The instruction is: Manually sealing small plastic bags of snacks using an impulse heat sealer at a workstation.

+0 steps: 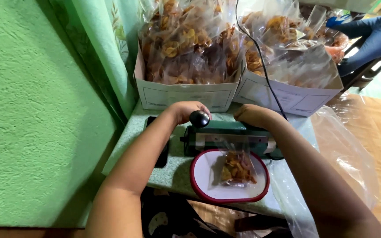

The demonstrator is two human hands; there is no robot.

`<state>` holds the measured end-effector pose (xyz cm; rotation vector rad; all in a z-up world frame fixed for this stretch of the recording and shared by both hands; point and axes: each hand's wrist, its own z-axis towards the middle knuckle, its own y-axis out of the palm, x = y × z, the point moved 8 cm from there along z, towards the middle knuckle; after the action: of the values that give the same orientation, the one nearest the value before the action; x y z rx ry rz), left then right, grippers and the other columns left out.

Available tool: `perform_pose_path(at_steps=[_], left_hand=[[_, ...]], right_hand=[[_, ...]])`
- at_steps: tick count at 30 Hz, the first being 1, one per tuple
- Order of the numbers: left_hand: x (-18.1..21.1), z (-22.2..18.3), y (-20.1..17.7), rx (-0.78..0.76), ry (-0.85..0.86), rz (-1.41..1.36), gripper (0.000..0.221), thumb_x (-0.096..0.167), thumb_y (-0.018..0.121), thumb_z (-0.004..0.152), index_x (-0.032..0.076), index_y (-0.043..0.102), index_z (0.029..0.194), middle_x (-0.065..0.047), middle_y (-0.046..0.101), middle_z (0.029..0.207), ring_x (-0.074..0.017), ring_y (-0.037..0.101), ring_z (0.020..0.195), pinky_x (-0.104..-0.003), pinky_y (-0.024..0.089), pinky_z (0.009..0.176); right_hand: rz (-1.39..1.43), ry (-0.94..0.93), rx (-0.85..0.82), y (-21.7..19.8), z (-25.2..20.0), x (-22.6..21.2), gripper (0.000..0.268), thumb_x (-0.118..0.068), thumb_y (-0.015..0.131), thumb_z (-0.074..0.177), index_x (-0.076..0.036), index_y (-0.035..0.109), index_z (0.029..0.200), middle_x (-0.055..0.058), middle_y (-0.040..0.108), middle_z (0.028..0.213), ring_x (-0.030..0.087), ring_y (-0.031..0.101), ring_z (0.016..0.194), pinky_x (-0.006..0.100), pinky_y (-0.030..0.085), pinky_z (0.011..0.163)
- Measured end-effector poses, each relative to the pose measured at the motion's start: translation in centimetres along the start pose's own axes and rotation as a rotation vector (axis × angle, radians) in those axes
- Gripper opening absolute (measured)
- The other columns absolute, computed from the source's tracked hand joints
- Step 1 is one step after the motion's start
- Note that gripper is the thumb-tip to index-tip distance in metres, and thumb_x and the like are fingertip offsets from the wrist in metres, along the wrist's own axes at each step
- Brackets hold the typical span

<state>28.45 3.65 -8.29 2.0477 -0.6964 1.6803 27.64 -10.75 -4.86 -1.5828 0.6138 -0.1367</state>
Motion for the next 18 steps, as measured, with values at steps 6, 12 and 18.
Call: perform_pose_path(at_steps=[6,12,18], left_hand=[[0.9,-1.1,0.9,0.028,0.001,0.005,0.011,0.001,0.061,0.061,0.004,0.068,0.069,-0.005,0.06,0.057,-0.011,0.053,0.051,-0.017,0.036,0.051],[1.4,-0.1,0.9,0.025,0.083,0.134,0.007,0.002,0.067,0.062,0.004,0.068,0.069,-0.006,0.058,0.058,-0.0138,0.054,0.054,-0.021,0.039,0.055],[1.7,1.3,0.5,-0.018,0.157,0.347,0.011,0.003,0.069,0.057,0.007,0.069,0.068,-0.007,0.063,0.063,-0.0173,0.059,0.061,-0.024,0.043,0.062]], right_hand=[[-0.015,-0.015,0.078,-2.7,-0.7,-4.1,0.022,0.01,0.048,0.071,0.003,0.066,0.081,0.009,0.067,0.082,0.02,0.063,0.082,0.03,0.05,0.079],[0.247,0.642,0.164,-0.2,-0.9,2.5,0.014,-0.02,0.058,0.082,-0.02,0.072,0.082,-0.009,0.067,0.078,0.006,0.061,0.071,0.022,0.045,0.069],[-0.355,-0.002,0.189,0.5,-1.4,1.5,0.019,-0.005,0.048,0.08,-0.013,0.065,0.08,-0.005,0.064,0.083,0.014,0.061,0.083,0.024,0.051,0.069]])
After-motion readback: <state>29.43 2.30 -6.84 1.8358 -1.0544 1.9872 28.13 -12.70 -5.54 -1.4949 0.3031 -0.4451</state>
